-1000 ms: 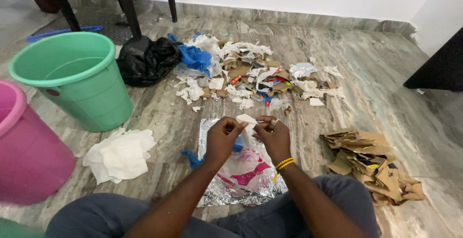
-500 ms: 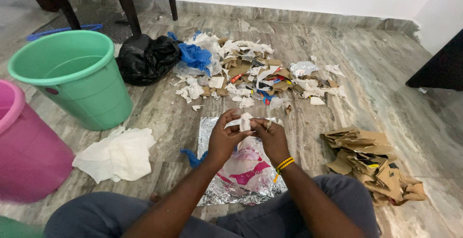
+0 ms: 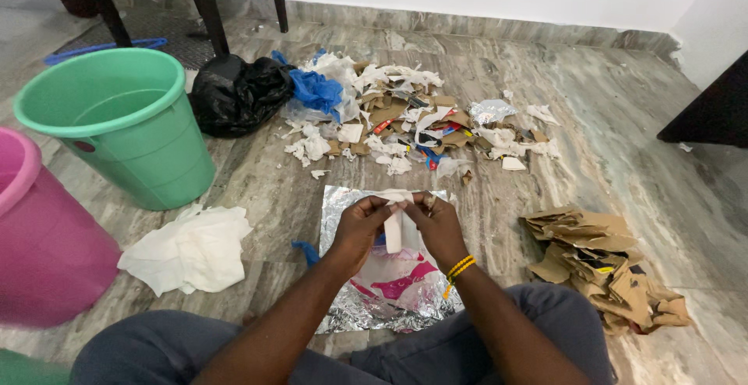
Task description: The person sits on the floor and sorts through a pile of mixed waste, separating white paper pieces from cardboard and plastic. They repeatedly pick up paper, fold it, and place it into a neat stack, while leaving other materials aside.
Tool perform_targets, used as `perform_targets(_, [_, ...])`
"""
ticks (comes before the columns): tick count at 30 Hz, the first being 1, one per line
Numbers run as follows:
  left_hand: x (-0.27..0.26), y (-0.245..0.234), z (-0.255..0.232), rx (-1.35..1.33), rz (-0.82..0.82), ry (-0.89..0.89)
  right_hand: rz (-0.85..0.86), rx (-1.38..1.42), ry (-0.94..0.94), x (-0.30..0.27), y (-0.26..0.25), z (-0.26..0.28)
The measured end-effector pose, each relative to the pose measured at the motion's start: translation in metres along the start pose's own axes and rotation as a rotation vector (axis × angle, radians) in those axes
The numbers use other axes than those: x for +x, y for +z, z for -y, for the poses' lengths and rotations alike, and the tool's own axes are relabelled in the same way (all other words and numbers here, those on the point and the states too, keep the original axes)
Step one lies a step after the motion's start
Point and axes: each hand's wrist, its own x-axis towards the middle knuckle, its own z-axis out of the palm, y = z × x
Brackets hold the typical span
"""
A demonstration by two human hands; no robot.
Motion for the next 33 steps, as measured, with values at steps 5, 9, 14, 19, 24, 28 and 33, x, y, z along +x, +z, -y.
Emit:
perform_targets(5, [0.015, -0.015, 0.006, -0.176, -0.097, 0.120, -0.044, 0.313, 0.125, 0.004, -0.013, 0.000])
perform_targets(9, [0.025, -0.033, 0.008, -0.168, -0.155, 0.195, -0.076, 0.523, 0.181, 0.008, -0.018, 0.002])
perform_targets(14, [0.024, -0.029, 0.010, -0.155, -0.048, 0.180, -0.085, 0.669, 0.243, 0.008, -0.019, 0.000])
perform_targets(19, [0.013, -0.017, -0.010, -0.055, -0.032, 0.011, -0.069, 0.683, 0.277, 0.012, -0.023, 0.001])
perform_targets(24, [0.000, -0.007, -0.025, 0.137, -0.006, 0.067, -0.089, 0.708, 0.223, 0.013, -0.024, -0.007])
perform_targets(28, [-0.006, -0.002, -0.046, 0.265, -0.009, 0.097, -0.123, 0.614, 0.043, 0.021, -0.024, -0.021])
perform_targets(33, [-0.014, -0.023, -0.117, 0.462, 0.121, 0.162, -0.030, 0.492, -0.164, 0.045, -0.007, -0.022])
